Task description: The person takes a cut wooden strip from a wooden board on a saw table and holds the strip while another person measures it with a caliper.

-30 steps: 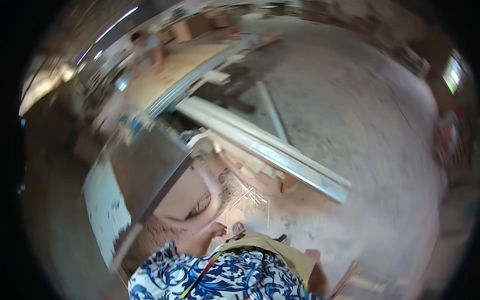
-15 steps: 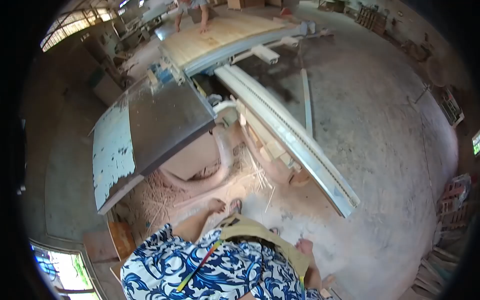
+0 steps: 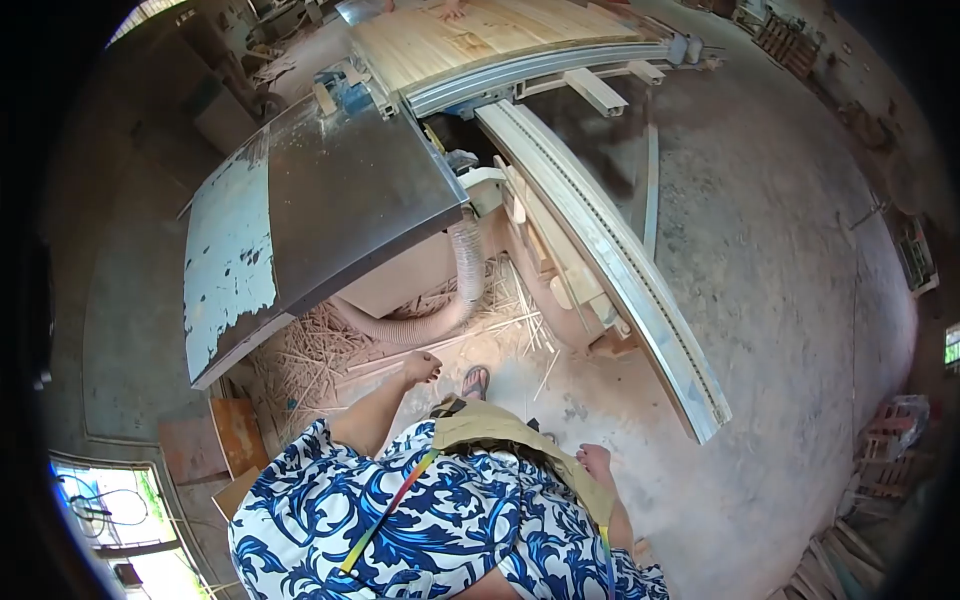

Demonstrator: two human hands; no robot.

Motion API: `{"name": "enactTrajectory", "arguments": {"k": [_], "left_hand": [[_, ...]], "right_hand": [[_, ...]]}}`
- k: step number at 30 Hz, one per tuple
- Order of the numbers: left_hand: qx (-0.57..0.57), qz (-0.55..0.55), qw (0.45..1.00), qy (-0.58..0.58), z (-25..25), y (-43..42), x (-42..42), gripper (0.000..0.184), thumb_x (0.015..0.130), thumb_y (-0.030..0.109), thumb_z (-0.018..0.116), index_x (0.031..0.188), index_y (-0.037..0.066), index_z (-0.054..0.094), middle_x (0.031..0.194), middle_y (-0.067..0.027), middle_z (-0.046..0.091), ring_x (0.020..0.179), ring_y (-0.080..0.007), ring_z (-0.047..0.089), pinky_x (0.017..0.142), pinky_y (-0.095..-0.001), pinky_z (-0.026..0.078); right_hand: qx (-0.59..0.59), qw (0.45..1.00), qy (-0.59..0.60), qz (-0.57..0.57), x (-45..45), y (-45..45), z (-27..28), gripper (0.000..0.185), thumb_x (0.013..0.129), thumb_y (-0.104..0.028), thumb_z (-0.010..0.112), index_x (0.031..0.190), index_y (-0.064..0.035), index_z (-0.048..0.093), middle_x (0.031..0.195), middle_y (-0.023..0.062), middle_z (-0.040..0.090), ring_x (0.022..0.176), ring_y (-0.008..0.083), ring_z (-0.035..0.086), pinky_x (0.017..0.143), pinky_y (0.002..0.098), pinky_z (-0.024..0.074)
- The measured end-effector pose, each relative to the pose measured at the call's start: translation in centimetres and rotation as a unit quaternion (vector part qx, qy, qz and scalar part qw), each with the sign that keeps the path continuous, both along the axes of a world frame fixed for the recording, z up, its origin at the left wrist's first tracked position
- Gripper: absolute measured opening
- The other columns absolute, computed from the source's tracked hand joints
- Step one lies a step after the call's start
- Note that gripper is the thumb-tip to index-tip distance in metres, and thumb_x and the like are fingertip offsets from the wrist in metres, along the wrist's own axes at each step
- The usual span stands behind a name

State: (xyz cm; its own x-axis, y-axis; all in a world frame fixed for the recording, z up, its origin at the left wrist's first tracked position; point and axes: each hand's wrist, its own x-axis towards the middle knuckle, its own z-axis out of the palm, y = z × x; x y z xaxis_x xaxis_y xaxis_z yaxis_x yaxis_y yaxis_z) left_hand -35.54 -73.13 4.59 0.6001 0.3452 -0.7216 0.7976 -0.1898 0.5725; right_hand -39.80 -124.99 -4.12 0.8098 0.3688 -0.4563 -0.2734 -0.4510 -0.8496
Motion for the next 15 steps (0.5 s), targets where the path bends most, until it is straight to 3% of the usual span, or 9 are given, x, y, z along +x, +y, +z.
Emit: {"name": "enactTrajectory", "arguments": {"k": [5, 8, 9, 11, 14, 15], "left_hand": [[0.006, -0.035, 0.999, 0.003, -1.2, 2.6, 1.2, 0.021, 0.075, 0.023, 0.058, 0.069, 0.004, 0.067, 0.065, -0.0052, 0.065, 0.056, -0.0127, 0.062, 0.051, -0.0263, 0.05], [0.044, -0.062, 0.997, -0.021, -3.2, 4.6, 2.7, 0.024, 0.075, 0.025, 0.056, 0.071, 0.004, 0.067, 0.066, -0.0056, 0.065, 0.057, -0.0138, 0.063, 0.056, -0.0274, 0.051], [0.044, -0.058, 0.997, -0.037, -2.5, 4.6, 3.1, 0.025, 0.075, 0.026, 0.056, 0.072, 0.004, 0.068, 0.066, -0.0062, 0.065, 0.057, -0.0142, 0.063, 0.057, -0.0282, 0.051], [0.04, -0.056, 0.996, -0.049, -1.2, 4.7, 3.5, 0.026, 0.076, 0.026, 0.055, 0.072, 0.004, 0.068, 0.066, -0.0069, 0.065, 0.057, -0.0147, 0.063, 0.059, -0.0289, 0.051], [0.063, -0.117, 0.984, -0.121, 1.2, 5.3, 5.9, 0.028, 0.077, 0.028, 0.055, 0.076, 0.002, 0.067, 0.066, -0.0078, 0.065, 0.059, -0.015, 0.063, 0.061, -0.0294, 0.05], [0.064, -0.119, 0.983, -0.123, 2.6, 5.3, 6.8, 0.028, 0.077, 0.028, 0.055, 0.076, 0.002, 0.067, 0.066, -0.0078, 0.065, 0.059, -0.015, 0.063, 0.061, -0.0294, 0.05]], "right_hand": [[0.067, 0.997, -0.036, -0.032, 1.8, 1.8, -1.3, 0.01, 0.08, -0.006, 0.054, 0.072, -0.0003, 0.057, 0.058, 0.0082, 0.053, 0.045, 0.0151, 0.048, 0.043, 0.0278, 0.0359], [0.06, 0.987, -0.146, 0.007, 4.5, 4.5, 1.0, 0.009, 0.08, -0.006, 0.055, 0.073, -0.0007, 0.057, 0.06, 0.0086, 0.054, 0.046, 0.0162, 0.05, 0.041, 0.0281, 0.0367], [0.049, 0.995, -0.002, -0.088, 5.0, 5.8, 3.5, 0.008, 0.08, -0.006, 0.055, 0.074, -0.0009, 0.057, 0.06, 0.0087, 0.054, 0.047, 0.0166, 0.051, 0.04, 0.0283, 0.0369], [0.035, 0.972, 0.147, -0.18, 5.3, 8.3, 7.8, 0.008, 0.08, -0.005, 0.055, 0.074, -0.0011, 0.057, 0.06, 0.0088, 0.054, 0.047, 0.017, 0.052, 0.039, 0.0285, 0.0371], [0.033, 0.88, 0.31, -0.358, 6.9, 11.4, 10.7, 0.01, 0.079, -0.004, 0.056, 0.069, -0.0016, 0.056, 0.059, 0.0079, 0.053, 0.045, 0.0159, 0.049, 0.037, 0.0283, 0.0333], [0.035, 0.88, 0.308, -0.359, 7.2, 11.3, 9.3, 0.01, 0.079, -0.004, 0.056, 0.069, -0.0016, 0.056, 0.059, 0.0079, 0.053, 0.045, 0.0159, 0.049, 0.037, 0.0283, 0.0333]]}}
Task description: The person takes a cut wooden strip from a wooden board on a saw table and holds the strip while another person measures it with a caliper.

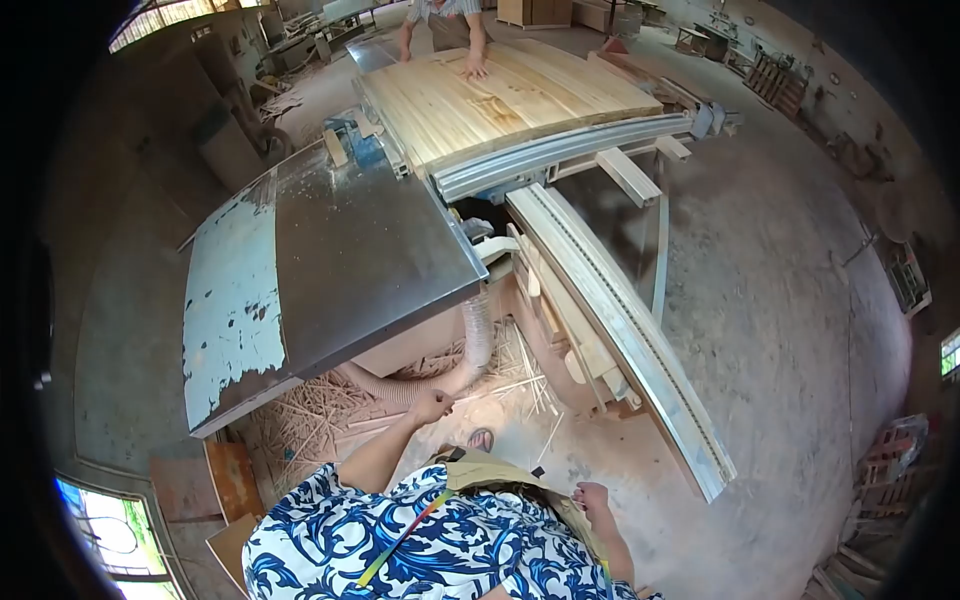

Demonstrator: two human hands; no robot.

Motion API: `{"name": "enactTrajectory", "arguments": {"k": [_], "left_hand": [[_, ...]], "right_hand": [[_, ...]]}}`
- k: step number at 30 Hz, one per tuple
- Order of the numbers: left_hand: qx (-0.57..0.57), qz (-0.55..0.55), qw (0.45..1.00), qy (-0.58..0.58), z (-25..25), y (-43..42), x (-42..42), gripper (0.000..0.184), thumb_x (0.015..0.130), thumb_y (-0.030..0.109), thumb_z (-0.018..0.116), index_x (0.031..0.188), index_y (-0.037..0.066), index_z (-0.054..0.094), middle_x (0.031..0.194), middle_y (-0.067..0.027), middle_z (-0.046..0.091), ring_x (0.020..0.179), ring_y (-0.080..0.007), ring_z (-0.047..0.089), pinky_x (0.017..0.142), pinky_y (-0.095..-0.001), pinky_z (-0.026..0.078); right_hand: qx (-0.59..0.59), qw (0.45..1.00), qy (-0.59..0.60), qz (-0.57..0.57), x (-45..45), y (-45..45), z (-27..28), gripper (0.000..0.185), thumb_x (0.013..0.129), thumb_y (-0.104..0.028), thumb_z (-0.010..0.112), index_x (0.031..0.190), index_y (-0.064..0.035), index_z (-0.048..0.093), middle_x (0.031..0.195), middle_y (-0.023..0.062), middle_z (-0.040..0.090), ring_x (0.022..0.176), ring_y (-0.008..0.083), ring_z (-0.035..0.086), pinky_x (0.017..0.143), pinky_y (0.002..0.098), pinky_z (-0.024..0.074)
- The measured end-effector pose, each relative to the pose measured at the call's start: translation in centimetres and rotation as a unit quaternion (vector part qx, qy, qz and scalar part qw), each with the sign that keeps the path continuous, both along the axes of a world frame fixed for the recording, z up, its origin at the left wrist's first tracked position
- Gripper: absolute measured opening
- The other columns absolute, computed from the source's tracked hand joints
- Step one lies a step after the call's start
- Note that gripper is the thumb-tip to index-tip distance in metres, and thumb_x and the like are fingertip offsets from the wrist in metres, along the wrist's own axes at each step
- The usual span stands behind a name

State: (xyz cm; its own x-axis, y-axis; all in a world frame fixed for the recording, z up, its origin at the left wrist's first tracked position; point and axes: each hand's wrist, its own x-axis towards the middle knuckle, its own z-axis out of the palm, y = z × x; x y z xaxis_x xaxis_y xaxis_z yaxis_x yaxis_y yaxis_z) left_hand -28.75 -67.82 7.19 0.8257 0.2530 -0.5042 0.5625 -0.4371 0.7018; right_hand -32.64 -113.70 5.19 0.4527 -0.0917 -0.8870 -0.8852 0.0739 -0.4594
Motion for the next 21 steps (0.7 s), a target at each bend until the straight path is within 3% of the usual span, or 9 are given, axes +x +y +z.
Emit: {"name": "enactTrajectory", "arguments": {"k": [3, 8, 12, 13, 14, 16, 18, 20, 21], "left_hand": [[0.024, -0.024, 0.997, -0.069, 4.8, -0.3, 2.7, 0.025, 0.082, 0.022, 0.057, 0.081, -0.001, 0.066, 0.07, -0.0067, 0.066, 0.058, -0.0126, 0.06, 0.057, -0.0273, 0.048], [-0.012, -0.03, 0.99, -0.135, 11.1, 1.0, 7.3, 0.024, 0.083, 0.02, 0.055, 0.08, -0.001, 0.065, 0.068, -0.007, 0.065, 0.058, -0.0128, 0.06, 0.058, -0.0273, 0.048], [0.065, 0.011, 0.956, -0.285, 15.2, 3.3, 10.7, 0.016, 0.083, 0.015, 0.055, 0.086, 0.002, 0.065, 0.067, -0.0091, 0.063, 0.06, -0.014, 0.06, 0.058, -0.0268, 0.047], [0.087, 0.016, 0.944, -0.317, 15.0, 4.4, 11.9, 0.016, 0.082, 0.014, 0.056, 0.087, 0.002, 0.065, 0.068, -0.0103, 0.063, 0.062, -0.0169, 0.062, 0.059, -0.0275, 0.048], [0.114, 0.022, 0.929, -0.351, 14.8, 5.7, 13.0, 0.016, 0.081, 0.013, 0.056, 0.088, 0.002, 0.065, 0.069, -0.0115, 0.063, 0.064, -0.0198, 0.063, 0.06, -0.0281, 0.048], [0.182, 0.043, 0.91, -0.37, 16.1, 7.4, 14.5, 0.02, 0.078, 0.008, 0.054, 0.096, 0.002, 0.063, 0.086, -0.0165, 0.064, 0.078, -0.0273, 0.064, 0.071, -0.0325, 0.049], [0.218, 0.034, 0.907, -0.359, 18.0, 8.8, 15.9, 0.025, 0.078, 0.007, 0.053, 0.101, 0.002, 0.061, 0.094, -0.0172, 0.061, 0.086, -0.0286, 0.061, 0.076, -0.0338, 0.048], [0.289, 0.017, 0.898, -0.332, 19.0, 9.6, 17.3, 0.034, 0.077, 0.005, 0.052, 0.111, 0.003, 0.056, 0.111, -0.0186, 0.057, 0.101, -0.0312, 0.057, 0.087, -0.0366, 0.045], [0.289, 0.017, 0.898, -0.331, 19.0, 10.2, 18.2, 0.034, 0.077, 0.005, 0.052, 0.111, 0.003, 0.056, 0.111, -0.0186, 0.057, 0.101, -0.0312, 0.057, 0.087, -0.0366, 0.045]], "right_hand": [[0.087, 0.992, -0.025, 0.083, -0.3, -2.0, -5.8, 0.013, 0.078, -0.002, 0.056, 0.065, -0.0028, 0.055, 0.058, 0.0065, 0.051, 0.044, 0.0144, 0.047, 0.038, 0.0277, 0.0309], [0.064, 0.997, -0.036, 0.009, -0.4, -1.1, -7.5, 0.017, 0.078, -0.001, 0.054, 0.062, -0.004, 0.053, 0.056, 0.0039, 0.048, 0.045, 0.0121, 0.043, 0.039, 0.0279, 0.0283], [0.012, 0.999, -0.001, 0.041, -0.5, -2.9, -12.2, 0.015, 0.08, -0.009, 0.055, 0.065, -0.005, 0.056, 0.059, 0.007, 0.055, 0.05, 0.0199, 0.053, 0.044, 0.0338, 0.0371], [-0.155, 0.909, -0.218, 0.319, -0.4, -3.7, -14.1, 0.014, 0.079, -0.015, 0.055, 0.069, -0.0061, 0.058, 0.065, 0.0092, 0.058, 0.059, 0.0242, 0.057, 0.05, 0.0369, 0.041], [-0.285, 0.673, -0.403, 0.552, -0.9, -4.0, -14.8, 0.017, 0.079, -0.022, 0.055, 0.072, -0.0072, 0.06, 0.07, 0.0114, 0.062, 0.067, 0.0286, 0.061, 0.056, 0.04, 0.0449], [-0.285, 0.672, -0.37, 0.575, -1.7, -3.5, -14.1, 0.018, 0.078, -0.025, 0.055, 0.075, -0.0086, 0.06, 0.074, 0.0117, 0.062, 0.072, 0.0292, 0.061, 0.06, 0.0403, 0.0456], [-0.298, 0.668, -0.314, 0.605, -1.0, -3.0, -13.6, 0.022, 0.077, -0.032, 0.055, 0.08, -0.0112, 0.062, 0.082, 0.0124, 0.062, 0.083, 0.0304, 0.061, 0.067, 0.041, 0.0469], [-0.293, 0.674, -0.331, 0.592, -1.2, -3.4, -14.2, 0.022, 0.077, -0.031, 0.055, 0.081, -0.0112, 0.062, 0.082, 0.0128, 0.062, 0.082, 0.0303, 0.061, 0.067, 0.0407, 0.0469], [-0.283, 0.68, -0.348, 0.58, -1.6, -3.5, -14.6, 0.021, 0.077, -0.031, 0.055, 0.081, -0.0112, 0.062, 0.081, 0.0131, 0.062, 0.08, 0.0302, 0.061, 0.066, 0.0404, 0.0469]]}}
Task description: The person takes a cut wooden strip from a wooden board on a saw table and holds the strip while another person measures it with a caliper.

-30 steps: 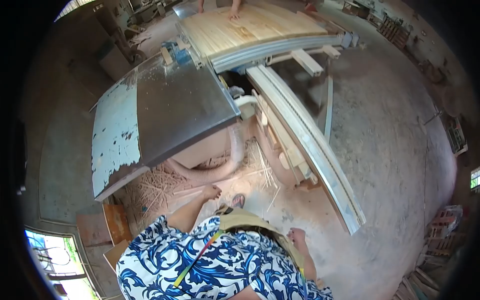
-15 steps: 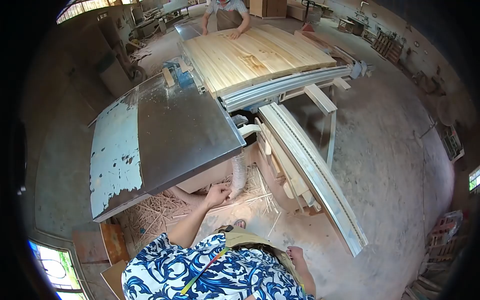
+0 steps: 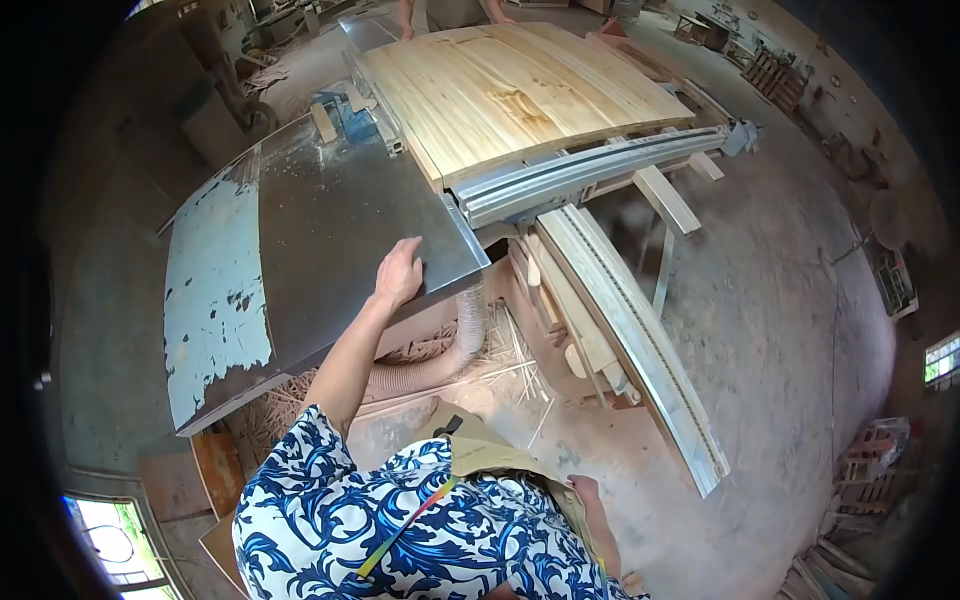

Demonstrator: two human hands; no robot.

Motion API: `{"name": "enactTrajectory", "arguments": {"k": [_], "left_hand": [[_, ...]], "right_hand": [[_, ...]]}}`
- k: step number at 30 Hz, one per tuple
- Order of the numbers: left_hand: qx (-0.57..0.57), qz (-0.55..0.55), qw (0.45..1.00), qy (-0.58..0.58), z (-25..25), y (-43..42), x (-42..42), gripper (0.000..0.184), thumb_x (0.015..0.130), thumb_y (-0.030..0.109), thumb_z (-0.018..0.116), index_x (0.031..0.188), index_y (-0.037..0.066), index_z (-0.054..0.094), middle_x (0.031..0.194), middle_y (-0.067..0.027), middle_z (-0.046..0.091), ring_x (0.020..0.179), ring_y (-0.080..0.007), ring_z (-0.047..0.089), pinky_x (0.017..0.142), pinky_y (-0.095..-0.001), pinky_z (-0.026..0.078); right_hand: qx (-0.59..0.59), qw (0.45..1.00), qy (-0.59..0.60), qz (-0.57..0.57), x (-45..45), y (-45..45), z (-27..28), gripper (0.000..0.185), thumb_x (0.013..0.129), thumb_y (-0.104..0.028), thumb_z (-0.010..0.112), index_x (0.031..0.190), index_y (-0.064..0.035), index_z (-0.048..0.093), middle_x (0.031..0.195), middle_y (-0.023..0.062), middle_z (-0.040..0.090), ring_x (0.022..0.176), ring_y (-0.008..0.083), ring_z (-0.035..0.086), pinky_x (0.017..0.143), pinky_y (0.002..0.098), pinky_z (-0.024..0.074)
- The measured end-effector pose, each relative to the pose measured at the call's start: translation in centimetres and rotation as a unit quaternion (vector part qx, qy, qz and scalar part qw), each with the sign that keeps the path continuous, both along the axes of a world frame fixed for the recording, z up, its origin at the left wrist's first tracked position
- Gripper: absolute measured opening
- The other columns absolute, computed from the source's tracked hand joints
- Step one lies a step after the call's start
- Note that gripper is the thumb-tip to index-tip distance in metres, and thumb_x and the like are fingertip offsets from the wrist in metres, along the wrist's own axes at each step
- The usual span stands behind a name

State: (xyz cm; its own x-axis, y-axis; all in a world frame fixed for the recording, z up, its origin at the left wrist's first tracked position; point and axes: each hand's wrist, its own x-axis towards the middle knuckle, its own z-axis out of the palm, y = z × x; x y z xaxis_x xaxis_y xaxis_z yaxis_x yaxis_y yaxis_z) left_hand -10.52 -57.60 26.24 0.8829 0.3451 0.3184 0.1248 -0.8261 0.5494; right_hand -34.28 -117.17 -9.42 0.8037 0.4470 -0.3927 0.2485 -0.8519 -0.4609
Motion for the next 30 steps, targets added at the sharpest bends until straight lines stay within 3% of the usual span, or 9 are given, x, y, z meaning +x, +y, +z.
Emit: {"name": "enactTrajectory", "arguments": {"k": [6, 10, 13, 17, 20, 23, 27, 29, 30], "left_hand": [[0.145, -0.045, 0.988, 0.039, -0.7, 3.5, 6.8, 0.054, 0.073, 0.0, 0.049, 0.126, -0.001, 0.04, 0.132, -0.0189, 0.041, 0.119, -0.0321, 0.042, 0.098, -0.0368, 0.038], [0.19, -0.069, 0.978, 0.061, -1.2, 4.9, 11.4, 0.059, 0.072, -0.002, 0.048, 0.129, -0.004, 0.034, 0.136, -0.0206, 0.034, 0.125, -0.032, 0.036, 0.101, -0.0364, 0.035], [0.225, -0.082, 0.97, 0.048, -2.7, 5.8, 14.3, 0.06, 0.073, -0.001, 0.046, 0.131, -0.006, 0.03, 0.139, -0.0215, 0.029, 0.129, -0.0321, 0.03, 0.105, -0.037, 0.03], [0.282, -0.126, 0.949, 0.057, -5.5, 6.7, 16.1, 0.057, 0.079, 0.005, 0.042, 0.132, -0.008, 0.027, 0.141, -0.0225, 0.025, 0.134, -0.0333, 0.019, 0.109, -0.0388, 0.02], [0.268, -0.123, 0.954, 0.063, -7.6, 6.3, 15.8, 0.055, 0.081, 0.007, 0.04, 0.132, -0.01, 0.027, 0.141, -0.0231, 0.024, 0.133, -0.0334, 0.021, 0.109, -0.0389, 0.019], [0.25, -0.132, 0.956, 0.075, -6.8, 5.3, 14.3, 0.053, 0.082, 0.007, 0.038, 0.131, -0.01, 0.028, 0.141, -0.023, 0.025, 0.133, -0.0339, 0.022, 0.108, -0.0388, 0.022], [0.255, -0.134, 0.953, 0.093, -7.6, 5.0, 13.7, 0.054, 0.083, 0.008, 0.038, 0.132, -0.01, 0.026, 0.142, -0.0228, 0.023, 0.133, -0.0349, 0.022, 0.105, -0.0399, 0.027], [0.259, -0.134, 0.951, 0.097, -6.9, 4.7, 13.1, 0.055, 0.082, 0.008, 0.038, 0.132, -0.01, 0.026, 0.143, -0.023, 0.022, 0.133, -0.0352, 0.021, 0.104, -0.04, 0.028], [0.258, -0.142, 0.949, 0.109, -6.4, 4.6, 12.7, 0.056, 0.082, 0.009, 0.039, 0.133, -0.01, 0.025, 0.143, -0.0233, 0.021, 0.133, -0.0351, 0.02, 0.104, -0.0394, 0.029]], "right_hand": [[-0.029, 0.993, 0.094, -0.059, 1.0, 3.6, 6.2, 0.015, 0.078, -0.021, 0.055, 0.078, -0.0073, 0.061, 0.074, 0.0112, 0.063, 0.064, 0.0266, 0.059, 0.06, 0.0373, 0.0466], [0.274, 0.85, 0.28, -0.351, 3.8, 8.2, 10.9, 0.015, 0.079, -0.011, 0.054, 0.067, -0.0033, 0.059, 0.065, 0.0064, 0.06, 0.053, 0.0193, 0.055, 0.052, 0.0333, 0.0442], [0.234, 0.917, 0.223, -0.233, 5.7, 10.8, 11.6, 0.016, 0.081, -0.009, 0.054, 0.068, -0.0009, 0.06, 0.065, 0.0043, 0.058, 0.051, 0.0138, 0.053, 0.048, 0.0292, 0.0433], [0.185, 0.86, 0.312, -0.359, 9.7, 17.3, 13.2, 0.018, 0.083, -0.017, 0.055, 0.077, -0.0015, 0.062, 0.069, 0.0055, 0.061, 0.055, 0.0125, 0.055, 0.051, 0.0268, 0.0451], [0.198, 0.87, 0.337, -0.3, 14.7, 23.2, 15.9, 0.024, 0.087, -0.028, 0.056, 0.091, -0.0046, 0.062, 0.077, 0.005, 0.062, 0.068, 0.0134, 0.06, 0.06, 0.0259, 0.0495], [0.225, 0.875, 0.354, -0.243, 20.0, 30.0, 18.1, 0.024, 0.087, -0.028, 0.057, 0.088, -0.0052, 0.06, 0.078, 0.0048, 0.06, 0.07, 0.013, 0.059, 0.062, 0.0264, 0.0497], [0.383, 0.776, 0.405, -0.296, 27.2, 41.0, 24.9, 0.027, 0.087, -0.035, 0.057, 0.088, -0.0081, 0.055, 0.078, 0.0028, 0.054, 0.083, 0.0123, 0.058, 0.069, 0.0277, 0.0489], [0.501, 0.66, 0.472, -0.301, 31.3, 44.8, 23.5, 0.031, 0.086, -0.04, 0.056, 0.089, -0.0094, 0.053, 0.085, 0.0029, 0.053, 0.091, 0.0136, 0.056, 0.076, 0.0301, 0.0468], [0.503, 0.659, 0.475, -0.295, 33.0, 46.7, 23.4, 0.031, 0.086, -0.04, 0.056, 0.089, -0.0094, 0.053, 0.085, 0.0029, 0.053, 0.091, 0.0136, 0.056, 0.076, 0.0301, 0.0468]]}}
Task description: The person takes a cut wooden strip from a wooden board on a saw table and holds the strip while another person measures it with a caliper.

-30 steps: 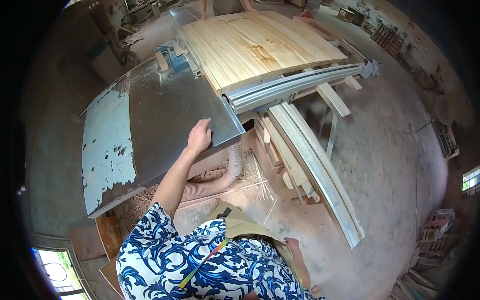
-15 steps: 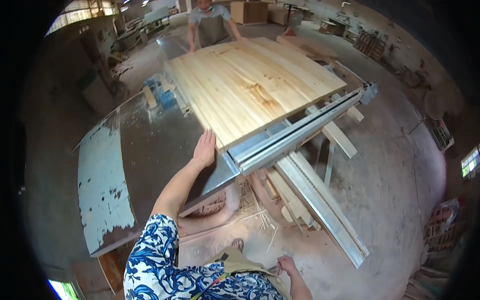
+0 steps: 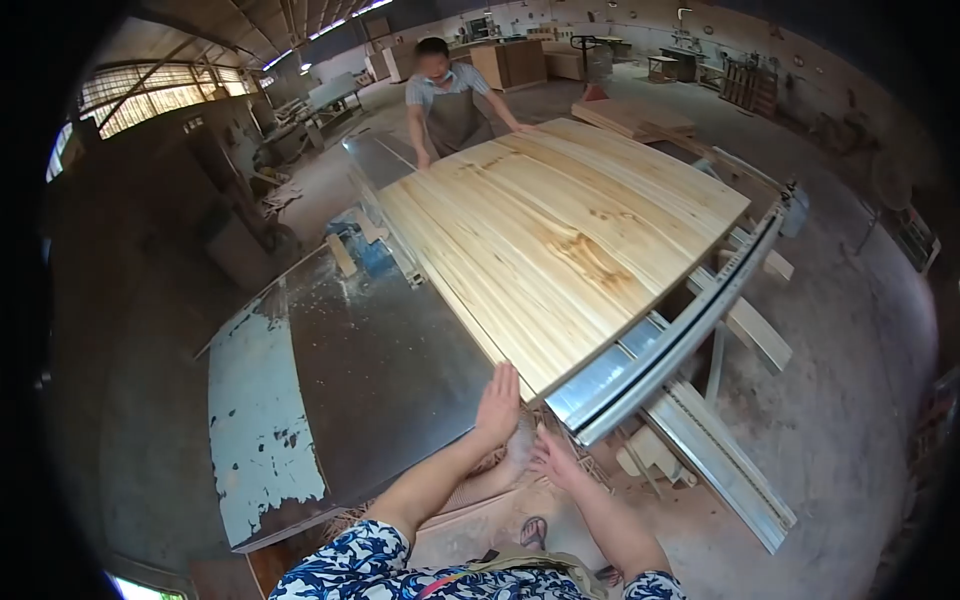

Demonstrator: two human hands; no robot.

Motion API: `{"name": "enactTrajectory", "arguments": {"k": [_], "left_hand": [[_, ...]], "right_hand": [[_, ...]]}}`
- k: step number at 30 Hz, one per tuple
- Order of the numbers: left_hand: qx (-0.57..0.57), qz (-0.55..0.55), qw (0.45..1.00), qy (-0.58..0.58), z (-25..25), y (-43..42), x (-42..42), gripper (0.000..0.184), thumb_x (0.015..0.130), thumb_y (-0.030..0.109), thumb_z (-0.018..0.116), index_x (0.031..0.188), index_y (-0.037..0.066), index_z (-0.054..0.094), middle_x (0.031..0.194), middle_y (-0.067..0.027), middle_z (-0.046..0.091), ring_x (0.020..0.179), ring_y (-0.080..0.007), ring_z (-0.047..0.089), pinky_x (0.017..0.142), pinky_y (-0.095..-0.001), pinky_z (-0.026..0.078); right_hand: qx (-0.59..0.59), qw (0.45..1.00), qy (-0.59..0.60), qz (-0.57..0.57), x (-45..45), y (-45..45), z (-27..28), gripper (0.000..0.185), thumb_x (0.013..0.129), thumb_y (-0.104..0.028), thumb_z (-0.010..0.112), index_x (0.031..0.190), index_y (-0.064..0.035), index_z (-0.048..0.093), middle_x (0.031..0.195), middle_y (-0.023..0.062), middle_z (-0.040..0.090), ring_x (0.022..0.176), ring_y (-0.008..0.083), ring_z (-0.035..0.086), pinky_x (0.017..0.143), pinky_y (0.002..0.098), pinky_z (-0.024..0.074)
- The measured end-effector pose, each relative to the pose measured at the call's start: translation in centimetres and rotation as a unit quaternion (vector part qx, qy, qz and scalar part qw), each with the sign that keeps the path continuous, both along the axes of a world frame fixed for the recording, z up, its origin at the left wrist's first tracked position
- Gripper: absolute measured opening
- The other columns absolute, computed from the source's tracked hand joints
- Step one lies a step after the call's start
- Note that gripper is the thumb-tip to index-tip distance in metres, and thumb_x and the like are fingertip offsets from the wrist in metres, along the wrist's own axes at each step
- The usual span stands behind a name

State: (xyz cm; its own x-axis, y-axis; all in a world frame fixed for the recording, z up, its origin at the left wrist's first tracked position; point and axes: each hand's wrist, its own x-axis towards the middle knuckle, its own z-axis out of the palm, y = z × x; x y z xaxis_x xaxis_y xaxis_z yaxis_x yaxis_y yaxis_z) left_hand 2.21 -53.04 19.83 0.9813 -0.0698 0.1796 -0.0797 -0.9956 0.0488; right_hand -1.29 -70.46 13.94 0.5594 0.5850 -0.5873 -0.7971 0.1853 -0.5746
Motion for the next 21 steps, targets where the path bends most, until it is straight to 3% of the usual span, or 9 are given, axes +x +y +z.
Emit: {"name": "enactTrajectory", "arguments": {"k": [2, 6, 10, 13, 21], "left_hand": [[0.003, -0.002, 1.0, 0.015, 0.8, -0.2, -0.6, 0.058, 0.082, 0.01, 0.04, 0.133, -0.01, 0.024, 0.143, -0.0237, 0.02, 0.134, -0.035, 0.02, 0.103, -0.0389, 0.03], [-0.035, -0.021, 0.998, 0.044, 1.2, 0.7, -0.7, 0.06, 0.081, 0.012, 0.042, 0.133, -0.01, 0.023, 0.143, -0.0245, 0.019, 0.134, -0.0348, 0.019, 0.105, -0.0385, 0.028], [-0.07, -0.043, 0.996, 0.031, 1.7, 1.4, -0.4, 0.062, 0.08, 0.012, 0.044, 0.133, -0.011, 0.023, 0.143, -0.0258, 0.018, 0.134, -0.0357, 0.017, 0.107, -0.0386, 0.026], [-0.074, -0.058, 0.995, 0.028, 1.1, 2.1, -0.5, 0.065, 0.077, 0.012, 0.047, 0.133, -0.012, 0.023, 0.142, -0.0274, 0.018, 0.134, -0.0375, 0.016, 0.107, -0.0393, 0.024], [-0.133, -0.064, 0.987, 0.055, 6.5, 3.8, -0.7, 0.071, 0.071, 0.01, 0.053, 0.132, -0.012, 0.023, 0.142, -0.0285, 0.016, 0.134, -0.0384, 0.015, 0.108, -0.0367, 0.022]], "right_hand": [[0.087, 0.98, 0.091, -0.153, 2.5, 3.3, 0.2, 0.033, 0.085, -0.041, 0.058, 0.091, -0.0102, 0.051, 0.095, 0.0044, 0.054, 0.096, 0.0155, 0.054, 0.081, 0.0325, 0.0439], [0.083, 0.969, 0.12, -0.198, 5.5, 7.0, 2.2, 0.03, 0.084, -0.035, 0.062, 0.097, -0.01, 0.051, 0.1, 0.0063, 0.055, 0.097, 0.0178, 0.053, 0.083, 0.035, 0.0426], [0.068, 0.974, 0.074, -0.203, 5.6, 7.8, 2.6, 0.044, 0.079, -0.033, 0.066, 0.113, -0.0113, 0.048, 0.107, 0.0077, 0.052, 0.099, 0.0213, 0.051, 0.083, 0.0362, 0.0423], [0.069, 0.973, 0.085, -0.203, 5.7, 7.9, 2.6, 0.04, 0.081, -0.03, 0.065, 0.112, -0.0112, 0.049, 0.107, 0.007, 0.052, 0.097, 0.0206, 0.052, 0.082, 0.035, 0.0423], [0.056, 0.975, 0.096, -0.19, 5.6, 9.3, 7.1, 0.026, 0.084, -0.024, 0.061, 0.105, -0.0105, 0.053, 0.099, 0.0038, 0.057, 0.091, 0.0191, 0.055, 0.082, 0.0336, 0.0431]]}}
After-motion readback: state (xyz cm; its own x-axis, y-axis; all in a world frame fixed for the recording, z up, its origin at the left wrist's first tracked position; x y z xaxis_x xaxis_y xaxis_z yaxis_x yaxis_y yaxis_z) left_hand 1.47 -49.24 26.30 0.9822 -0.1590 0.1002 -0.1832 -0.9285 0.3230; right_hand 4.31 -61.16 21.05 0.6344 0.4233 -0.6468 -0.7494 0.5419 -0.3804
